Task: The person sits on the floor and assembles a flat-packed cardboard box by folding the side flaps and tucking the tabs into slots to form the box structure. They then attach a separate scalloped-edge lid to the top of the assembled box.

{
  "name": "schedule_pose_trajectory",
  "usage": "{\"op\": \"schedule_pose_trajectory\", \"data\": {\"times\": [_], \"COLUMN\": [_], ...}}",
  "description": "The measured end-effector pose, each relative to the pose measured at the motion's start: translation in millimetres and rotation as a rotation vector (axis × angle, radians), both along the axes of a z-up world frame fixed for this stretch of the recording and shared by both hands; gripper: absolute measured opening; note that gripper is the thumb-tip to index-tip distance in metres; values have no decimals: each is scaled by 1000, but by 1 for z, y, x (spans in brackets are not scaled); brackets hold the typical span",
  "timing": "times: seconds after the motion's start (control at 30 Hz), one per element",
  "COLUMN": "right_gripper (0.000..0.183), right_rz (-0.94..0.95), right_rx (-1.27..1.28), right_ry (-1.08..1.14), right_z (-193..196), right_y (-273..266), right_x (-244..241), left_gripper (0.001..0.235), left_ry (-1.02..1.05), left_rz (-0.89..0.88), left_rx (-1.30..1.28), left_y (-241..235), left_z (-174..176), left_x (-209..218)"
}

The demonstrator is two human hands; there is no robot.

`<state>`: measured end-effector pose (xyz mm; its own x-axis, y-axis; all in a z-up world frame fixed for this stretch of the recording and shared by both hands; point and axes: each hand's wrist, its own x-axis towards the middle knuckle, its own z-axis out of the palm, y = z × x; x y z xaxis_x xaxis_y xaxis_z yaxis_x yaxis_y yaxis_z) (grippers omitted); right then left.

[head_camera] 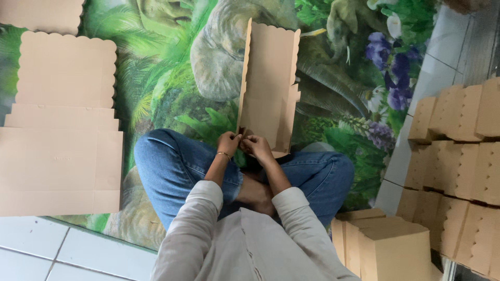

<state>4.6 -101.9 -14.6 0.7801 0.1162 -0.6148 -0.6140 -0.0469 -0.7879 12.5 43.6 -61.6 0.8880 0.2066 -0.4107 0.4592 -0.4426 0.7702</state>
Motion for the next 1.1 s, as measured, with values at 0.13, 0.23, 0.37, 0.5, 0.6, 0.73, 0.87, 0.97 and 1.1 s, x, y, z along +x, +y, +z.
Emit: {"op": "schedule_pose_trajectory", "data": {"times": [0.13, 0.23, 0.37, 0.5, 0.6, 0.73, 0.87, 0.97, 1.1], "right_gripper": [26, 20, 21, 21, 18, 18, 18, 24, 28], "right_rz": [36, 67, -7, -114, -83, -86, -93, -78, 7], "right_rx": [-45, -73, -40, 33, -2, -21, 7, 8, -21], "right_ry": [-29, -54, 3, 115, 91, 80, 82, 63, -11], "right_z": [-15, -11, -38, -20, -42, -22, -20, -11, -2], "right_y": [0, 3, -4, 6, 2, 6, 8, 10, 11], "right_x": [9, 8, -1, -4, 0, 2, 0, 1, 5], "left_gripper": [28, 26, 23, 21, 23, 22, 21, 20, 19], "left_ry": [7, -23, -26, 17, 12, 44, 35, 3, -8], "left_rz": [10, 14, -66, -89, -42, 14, -34, -22, 27], "left_rx": [-15, -26, 25, 97, 49, 36, 72, 70, 13], "left_y": [1, 3, 1, -1, 0, 3, 3, 2, 0], "left_z": [-7, -7, 10, 1, -6, -12, -3, -14, -43], "left_x": [-1, 1, 0, 1, -1, 2, 1, 2, 3]}}
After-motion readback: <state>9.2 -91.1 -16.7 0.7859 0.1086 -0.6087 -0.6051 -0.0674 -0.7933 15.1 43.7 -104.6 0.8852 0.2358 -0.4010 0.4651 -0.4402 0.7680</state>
